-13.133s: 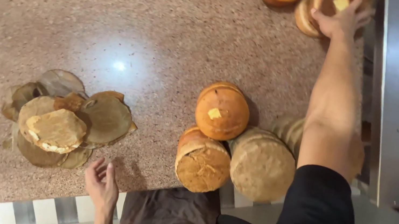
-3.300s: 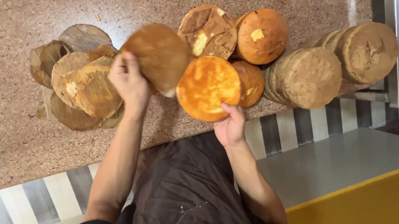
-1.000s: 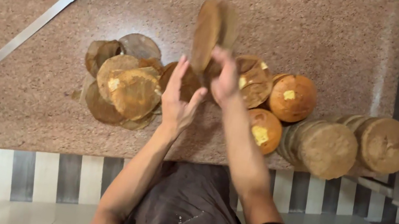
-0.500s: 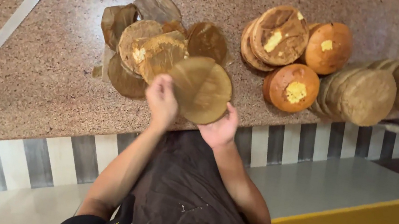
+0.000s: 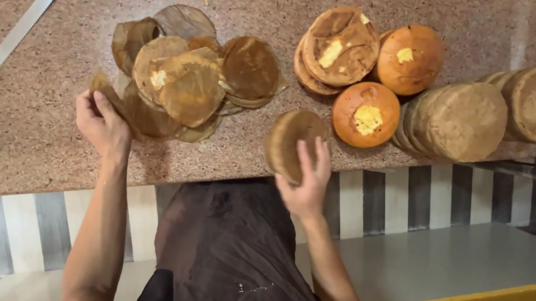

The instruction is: Peel the paper liners off baked round breads and stack them on a counter.

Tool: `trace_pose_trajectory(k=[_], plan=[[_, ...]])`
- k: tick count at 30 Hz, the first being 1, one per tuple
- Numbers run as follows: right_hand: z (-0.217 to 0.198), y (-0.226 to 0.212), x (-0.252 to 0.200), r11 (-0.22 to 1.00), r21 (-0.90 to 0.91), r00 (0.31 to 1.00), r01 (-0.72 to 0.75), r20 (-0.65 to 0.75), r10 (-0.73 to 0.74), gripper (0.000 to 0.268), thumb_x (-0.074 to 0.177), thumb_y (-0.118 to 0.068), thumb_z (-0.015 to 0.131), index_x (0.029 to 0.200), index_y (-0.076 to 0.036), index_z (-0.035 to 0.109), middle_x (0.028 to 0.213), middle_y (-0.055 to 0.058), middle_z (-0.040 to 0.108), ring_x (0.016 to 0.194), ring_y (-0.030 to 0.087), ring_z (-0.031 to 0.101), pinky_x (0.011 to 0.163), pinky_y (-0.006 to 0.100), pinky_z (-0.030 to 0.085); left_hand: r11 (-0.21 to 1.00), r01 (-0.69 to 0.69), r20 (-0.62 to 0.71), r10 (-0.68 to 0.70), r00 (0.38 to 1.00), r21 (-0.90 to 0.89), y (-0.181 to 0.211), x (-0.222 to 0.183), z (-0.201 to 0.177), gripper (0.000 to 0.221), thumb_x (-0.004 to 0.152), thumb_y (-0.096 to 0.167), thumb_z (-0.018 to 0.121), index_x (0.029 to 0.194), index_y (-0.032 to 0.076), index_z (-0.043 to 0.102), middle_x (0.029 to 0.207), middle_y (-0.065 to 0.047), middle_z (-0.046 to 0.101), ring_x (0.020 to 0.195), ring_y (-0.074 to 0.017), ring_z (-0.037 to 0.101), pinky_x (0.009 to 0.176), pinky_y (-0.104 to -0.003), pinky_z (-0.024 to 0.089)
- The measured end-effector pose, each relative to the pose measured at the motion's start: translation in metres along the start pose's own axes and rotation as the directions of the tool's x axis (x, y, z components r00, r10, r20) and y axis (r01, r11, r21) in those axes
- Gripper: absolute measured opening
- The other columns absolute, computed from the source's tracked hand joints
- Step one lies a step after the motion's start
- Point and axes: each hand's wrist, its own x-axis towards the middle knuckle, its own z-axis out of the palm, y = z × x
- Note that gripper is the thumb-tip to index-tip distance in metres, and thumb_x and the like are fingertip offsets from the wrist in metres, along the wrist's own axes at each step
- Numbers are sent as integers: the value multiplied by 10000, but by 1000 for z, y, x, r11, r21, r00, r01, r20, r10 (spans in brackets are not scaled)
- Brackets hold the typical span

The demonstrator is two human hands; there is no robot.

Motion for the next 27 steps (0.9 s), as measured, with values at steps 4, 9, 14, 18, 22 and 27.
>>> trace_pose_trajectory(k=[4,9,14,18,22,27], plan=[[23,9,12,532,-847,916,27,234,325,950,774,-315,814,1584,-184,336,1667,265,116,1534,501,61,1160,735,66,997,-60,54,57,997,53,22,-10,13,157,1101,95,536,1129,-28,629,1081,-130,648,961,-245,634,846,-371,542],[41,-4,25,639,-769,971,-3,151,186,900,812,-360,831,1547,-118,373,1649,286,179,1530,501,103,1168,704,76,949,-300,254,268,929,99,22,-1,33,179,1087,145,576,1183,7,637,1357,-217,563,1290,-361,562,1134,-488,474],[83,-27,93,903,-418,976,-97,139,169,952,863,-493,792,1586,-87,324,1666,276,236,1544,445,255,1230,568,280,878,-442,530,292,796,181,8,35,51,735,982,533,789,1505,105,502,1674,-305,261,1553,-482,316,1253,-639,317],[131,14,166,835,-487,956,-254,7,295,1230,726,-682,804,1637,-113,206,1666,309,130,1547,481,145,1220,592,216,808,-471,822,-30,569,355,16,57,64,1593,419,761,882,1658,147,92,1676,-321,-24,1544,-546,20,1134,-785,152],[191,31,189,720,-651,903,-241,121,412,1437,618,-822,833,1675,-144,134,1668,351,-98,1545,578,-80,1187,726,58,850,-414,845,-64,531,325,-14,62,68,1702,306,711,914,1650,131,44,1673,-326,-5,1555,-537,17,1141,-790,154],[238,6,176,861,-455,932,-227,155,327,1483,495,-751,820,1667,-98,189,1682,289,189,1517,492,253,1203,625,297,860,-469,827,108,552,201,-31,59,76,1514,395,533,945,1629,113,175,1609,-304,232,1520,-524,213,1166,-745,236]])
